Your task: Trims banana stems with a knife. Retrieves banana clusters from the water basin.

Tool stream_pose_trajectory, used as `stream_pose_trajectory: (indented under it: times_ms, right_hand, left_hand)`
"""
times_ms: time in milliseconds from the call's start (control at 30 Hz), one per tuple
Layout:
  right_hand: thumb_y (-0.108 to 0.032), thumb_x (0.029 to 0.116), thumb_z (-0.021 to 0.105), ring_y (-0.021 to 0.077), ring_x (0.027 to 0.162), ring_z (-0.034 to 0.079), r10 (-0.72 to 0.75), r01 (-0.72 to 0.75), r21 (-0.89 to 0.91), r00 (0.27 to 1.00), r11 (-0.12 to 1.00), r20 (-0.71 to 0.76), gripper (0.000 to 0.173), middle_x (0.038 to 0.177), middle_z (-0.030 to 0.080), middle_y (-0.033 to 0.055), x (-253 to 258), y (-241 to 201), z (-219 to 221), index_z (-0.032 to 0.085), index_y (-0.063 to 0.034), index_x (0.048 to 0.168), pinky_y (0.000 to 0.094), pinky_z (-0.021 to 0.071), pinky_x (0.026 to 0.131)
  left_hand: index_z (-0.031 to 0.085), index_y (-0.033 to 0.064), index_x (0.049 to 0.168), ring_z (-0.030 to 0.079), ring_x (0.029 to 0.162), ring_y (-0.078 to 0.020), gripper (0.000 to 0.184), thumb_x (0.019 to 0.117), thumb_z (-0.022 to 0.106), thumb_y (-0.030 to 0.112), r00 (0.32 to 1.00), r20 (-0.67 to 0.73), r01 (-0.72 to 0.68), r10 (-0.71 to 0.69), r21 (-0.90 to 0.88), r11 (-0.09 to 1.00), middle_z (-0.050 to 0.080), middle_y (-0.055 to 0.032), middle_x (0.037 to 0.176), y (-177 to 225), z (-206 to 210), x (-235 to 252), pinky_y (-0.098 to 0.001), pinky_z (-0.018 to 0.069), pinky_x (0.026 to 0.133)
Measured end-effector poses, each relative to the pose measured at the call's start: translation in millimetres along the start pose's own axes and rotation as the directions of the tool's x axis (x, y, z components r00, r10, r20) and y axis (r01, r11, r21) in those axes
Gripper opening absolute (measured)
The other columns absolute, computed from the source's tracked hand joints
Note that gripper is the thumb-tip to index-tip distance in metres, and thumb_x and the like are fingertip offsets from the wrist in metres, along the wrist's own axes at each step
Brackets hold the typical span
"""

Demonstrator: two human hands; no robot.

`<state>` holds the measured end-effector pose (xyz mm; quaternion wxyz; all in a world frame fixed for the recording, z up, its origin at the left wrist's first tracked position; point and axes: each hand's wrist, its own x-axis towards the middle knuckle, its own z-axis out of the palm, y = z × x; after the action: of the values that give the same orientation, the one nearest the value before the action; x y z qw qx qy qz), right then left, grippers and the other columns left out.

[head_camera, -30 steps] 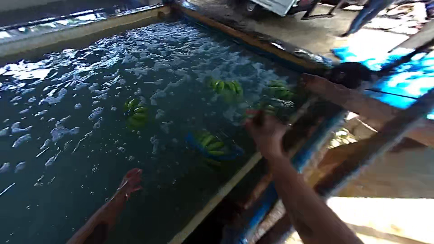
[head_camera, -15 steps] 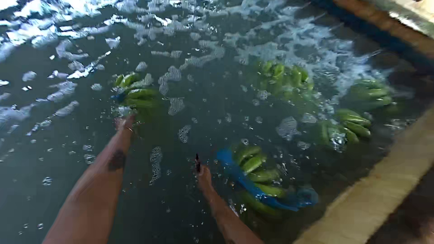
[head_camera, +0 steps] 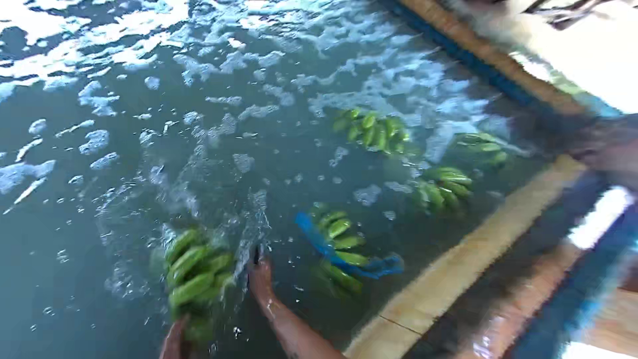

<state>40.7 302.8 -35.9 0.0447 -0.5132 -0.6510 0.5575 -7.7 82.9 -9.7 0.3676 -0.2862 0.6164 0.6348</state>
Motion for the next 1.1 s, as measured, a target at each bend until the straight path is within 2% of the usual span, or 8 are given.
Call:
stream_pose_trajectory:
  times_ms: [133,200,300,367,467,533,633,1100]
  right_hand:
    - [-0.015,0.1076,0.050,0.0171,0.067,0.064,0.004,-0.036,0.130,0.971,0.991,0.238,0.032,0.105,0.070,0.0161,-34,5,-10,0.060,0.0005,0.134,0.0346,0.0570,0.064]
    - [-0.018,0.1098,0.047,0.0188,0.072,0.067,0.047,-0.093,0.102,0.924,0.991,0.380,0.035,0.115,0.069,0.0171,-53,3,-9,0.057,-0.0017,0.139,0.0357,0.0584,0.067]
    - [-0.022,0.1117,0.043,0.0226,0.073,0.069,0.086,-0.152,0.152,0.923,0.977,0.376,0.039,0.110,0.067,0.0197,-84,-9,1,0.052,-0.0006,0.143,0.0387,0.0609,0.069]
    - [-0.024,0.1127,0.040,0.0196,0.066,0.069,0.108,-0.191,0.293,0.955,0.937,0.276,0.041,0.102,0.068,0.0184,-103,-12,12,0.051,0.0001,0.144,0.0354,0.0611,0.063]
    - [-0.028,0.1118,0.044,0.0275,0.087,0.070,0.204,-0.235,0.269,0.969,0.934,0.138,0.042,0.106,0.068,0.0237,-119,0,25,0.060,0.0082,0.127,0.0443,0.0604,0.080]
    - [-0.029,0.1115,0.044,0.0329,0.104,0.068,0.225,-0.256,0.128,0.949,0.958,0.219,0.045,0.120,0.065,0.0277,-124,17,17,0.057,0.0093,0.133,0.0488,0.0565,0.093]
    - [-0.037,0.1121,0.040,0.0278,0.081,0.072,0.124,-0.080,-0.141,0.935,0.987,0.331,0.051,0.112,0.068,0.0233,-120,17,-6,0.052,0.0028,0.142,0.0446,0.0614,0.075]
    - [-0.027,0.1120,0.039,0.0405,0.113,0.068,-0.046,0.204,-0.679,0.969,0.705,0.244,0.041,0.122,0.069,0.0242,-124,-36,4,0.057,-0.0027,0.140,0.0566,0.0531,0.097]
  left_hand:
    - [0.046,0.0013,0.141,0.064,0.105,-0.0234,0.064,0.0829,0.071,0.002,0.936,-0.109,-0.299,0.334,0.253,0.920,0.063,-0.0166,0.122,-3,-71,18,-0.0447,0.0573,0.086]
    - [0.036,-0.0053,0.151,0.045,0.138,-0.0402,0.098,0.0665,0.084,0.003,0.784,0.056,-0.524,0.619,0.594,0.610,0.043,-0.0305,0.150,26,-76,14,-0.0531,0.0394,0.114]
    - [0.054,-0.0044,0.141,0.045,0.131,-0.0602,0.092,0.0605,0.091,0.019,0.498,0.308,-0.586,0.811,0.809,0.053,0.051,-0.0376,0.140,34,-58,-20,-0.0725,0.0281,0.112]
    - [0.055,-0.0106,0.135,0.041,0.131,-0.0641,0.085,0.0678,0.086,0.032,0.366,0.285,-0.653,0.886,0.757,0.027,0.050,-0.0415,0.137,2,-58,-44,-0.0737,0.0210,0.114]
    - [0.014,-0.0099,0.157,0.021,0.152,-0.0393,0.100,0.0870,0.076,0.026,0.672,-0.170,-0.633,0.721,0.374,0.678,0.020,-0.0317,0.162,-33,-57,-70,-0.0468,0.0223,0.124]
    - [0.038,0.0139,0.153,0.053,0.130,-0.0176,0.053,0.1069,0.049,0.038,0.918,-0.299,-0.308,0.259,-0.130,0.942,0.052,-0.0079,0.146,-29,-57,-61,-0.0435,0.0491,0.105]
    - [0.045,0.0121,0.146,0.061,0.118,-0.0257,0.053,0.1076,0.040,0.049,0.994,-0.106,-0.012,-0.030,-0.369,0.929,0.060,-0.0131,0.133,-29,-77,-30,-0.0508,0.0536,0.095]
    - [0.046,0.0072,0.138,0.063,0.109,-0.0316,0.039,0.1051,0.049,0.028,0.954,-0.041,0.222,-0.296,-0.565,0.795,0.058,-0.0190,0.126,11,-11,-88,-0.0473,0.0568,0.085]
